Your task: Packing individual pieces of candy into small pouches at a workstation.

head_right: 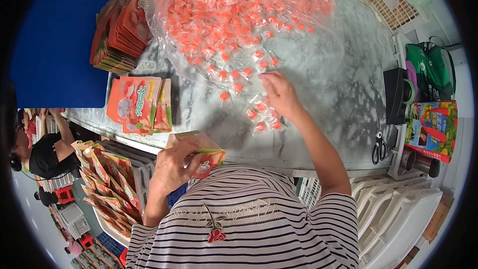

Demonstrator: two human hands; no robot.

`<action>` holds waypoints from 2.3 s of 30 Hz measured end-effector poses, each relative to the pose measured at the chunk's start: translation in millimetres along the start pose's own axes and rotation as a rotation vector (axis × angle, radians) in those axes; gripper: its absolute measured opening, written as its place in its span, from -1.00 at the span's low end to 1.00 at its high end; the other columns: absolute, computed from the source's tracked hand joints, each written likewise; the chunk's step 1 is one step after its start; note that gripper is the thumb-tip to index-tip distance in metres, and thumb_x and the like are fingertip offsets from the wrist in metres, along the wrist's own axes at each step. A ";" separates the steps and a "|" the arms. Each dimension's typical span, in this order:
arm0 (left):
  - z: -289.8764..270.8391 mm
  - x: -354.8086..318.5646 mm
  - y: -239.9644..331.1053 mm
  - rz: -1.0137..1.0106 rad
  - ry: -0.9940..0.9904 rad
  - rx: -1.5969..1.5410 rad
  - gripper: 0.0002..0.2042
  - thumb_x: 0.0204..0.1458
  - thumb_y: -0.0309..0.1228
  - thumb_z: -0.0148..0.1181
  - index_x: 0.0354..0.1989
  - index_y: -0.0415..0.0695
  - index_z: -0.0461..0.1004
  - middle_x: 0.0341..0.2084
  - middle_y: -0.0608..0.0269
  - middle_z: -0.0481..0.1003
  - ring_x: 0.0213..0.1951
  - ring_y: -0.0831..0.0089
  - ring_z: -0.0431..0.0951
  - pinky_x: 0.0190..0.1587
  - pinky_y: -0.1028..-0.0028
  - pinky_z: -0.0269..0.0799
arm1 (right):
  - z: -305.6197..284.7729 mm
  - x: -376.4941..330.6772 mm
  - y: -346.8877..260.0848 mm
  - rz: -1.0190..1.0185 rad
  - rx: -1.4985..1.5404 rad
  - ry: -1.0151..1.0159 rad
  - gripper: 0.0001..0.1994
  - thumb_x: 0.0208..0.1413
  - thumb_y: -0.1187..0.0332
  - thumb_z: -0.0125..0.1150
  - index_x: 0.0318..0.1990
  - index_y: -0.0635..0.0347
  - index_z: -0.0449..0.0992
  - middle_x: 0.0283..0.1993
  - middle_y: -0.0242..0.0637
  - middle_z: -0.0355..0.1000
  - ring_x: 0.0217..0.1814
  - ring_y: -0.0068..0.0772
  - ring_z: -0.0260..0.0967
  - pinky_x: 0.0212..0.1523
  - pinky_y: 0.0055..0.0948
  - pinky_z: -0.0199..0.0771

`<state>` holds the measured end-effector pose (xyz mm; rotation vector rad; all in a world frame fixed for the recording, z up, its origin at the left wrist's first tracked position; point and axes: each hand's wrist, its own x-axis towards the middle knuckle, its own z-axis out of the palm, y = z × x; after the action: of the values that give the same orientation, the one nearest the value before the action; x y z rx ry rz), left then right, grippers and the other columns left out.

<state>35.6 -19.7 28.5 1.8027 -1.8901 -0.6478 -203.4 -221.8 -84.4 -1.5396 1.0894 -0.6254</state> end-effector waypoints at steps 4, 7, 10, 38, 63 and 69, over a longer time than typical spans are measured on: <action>0.4 -0.3 -3.4 -0.025 0.015 -0.035 -0.88 -0.09 -0.53 0.29 -0.36 -0.21 0.50 -0.28 0.10 0.56 -0.49 0.24 0.58 -0.41 0.39 0.51 | -8.7 -16.8 3.5 -0.316 -0.375 -0.152 -0.65 0.14 0.35 0.15 0.09 0.19 0.44 0.20 -0.16 0.28 0.17 -0.18 0.28 0.17 -0.21 0.32; 0.1 6.6 -2.3 -0.008 -0.007 -0.033 -0.88 -0.10 -0.54 0.29 -0.38 -0.22 0.50 -0.26 0.10 0.56 -0.49 0.22 0.58 -0.43 0.38 0.50 | 10.4 -42.4 -4.3 -0.591 -0.738 -0.148 -0.55 0.08 0.19 0.23 0.12 0.13 0.43 0.31 -0.12 0.16 0.33 -0.03 0.08 0.27 -0.07 0.16; -3.3 12.6 2.0 0.064 0.009 -0.024 -0.89 -0.10 -0.54 0.29 -0.39 -0.22 0.50 -0.28 0.10 0.56 -0.47 0.20 0.59 -0.43 0.37 0.50 | 16.3 -57.9 16.8 -0.635 -0.784 -0.240 -0.48 -0.03 0.10 0.29 0.09 0.09 0.43 0.31 -0.13 0.13 0.35 0.01 -0.01 0.31 -0.02 0.05; 15.9 39.8 7.8 0.223 -0.109 -0.185 -0.88 -0.07 -0.51 0.24 -0.34 -0.21 0.48 -0.43 0.12 0.44 -0.32 0.14 0.48 -0.16 0.24 0.40 | 77.8 -66.8 -64.3 -0.436 -0.004 -0.071 -0.73 0.35 0.28 -0.16 -0.02 0.30 0.36 -0.14 -0.09 0.43 -0.10 -0.33 0.39 0.00 -0.36 0.36; 18.7 23.4 -3.0 0.158 0.040 -0.079 -0.82 -0.08 -0.53 0.29 -0.32 -0.25 0.44 -0.25 0.02 0.49 -0.26 0.05 0.53 -0.25 0.25 0.49 | 44.7 -81.7 17.2 -0.316 -0.870 -0.166 -0.83 0.10 0.34 0.20 -0.22 0.21 0.44 -0.25 -0.12 0.39 -0.38 -0.23 0.44 -0.41 -0.27 0.47; 22.4 22.7 4.3 0.151 0.011 -0.081 -0.76 -0.09 -0.53 0.30 -0.23 -0.26 0.46 -0.22 -0.02 0.47 -0.23 0.02 0.53 -0.23 0.24 0.51 | 49.7 -77.8 -91.2 -0.194 0.143 -0.175 -0.86 0.03 0.47 0.31 -0.33 0.24 0.44 -0.45 -0.31 0.44 -0.52 -0.57 0.38 -0.50 -0.55 0.39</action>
<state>17.5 -41.5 13.4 1.5930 -1.9408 -0.6496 -167.5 -131.5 1.5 -1.5544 0.7540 -0.6711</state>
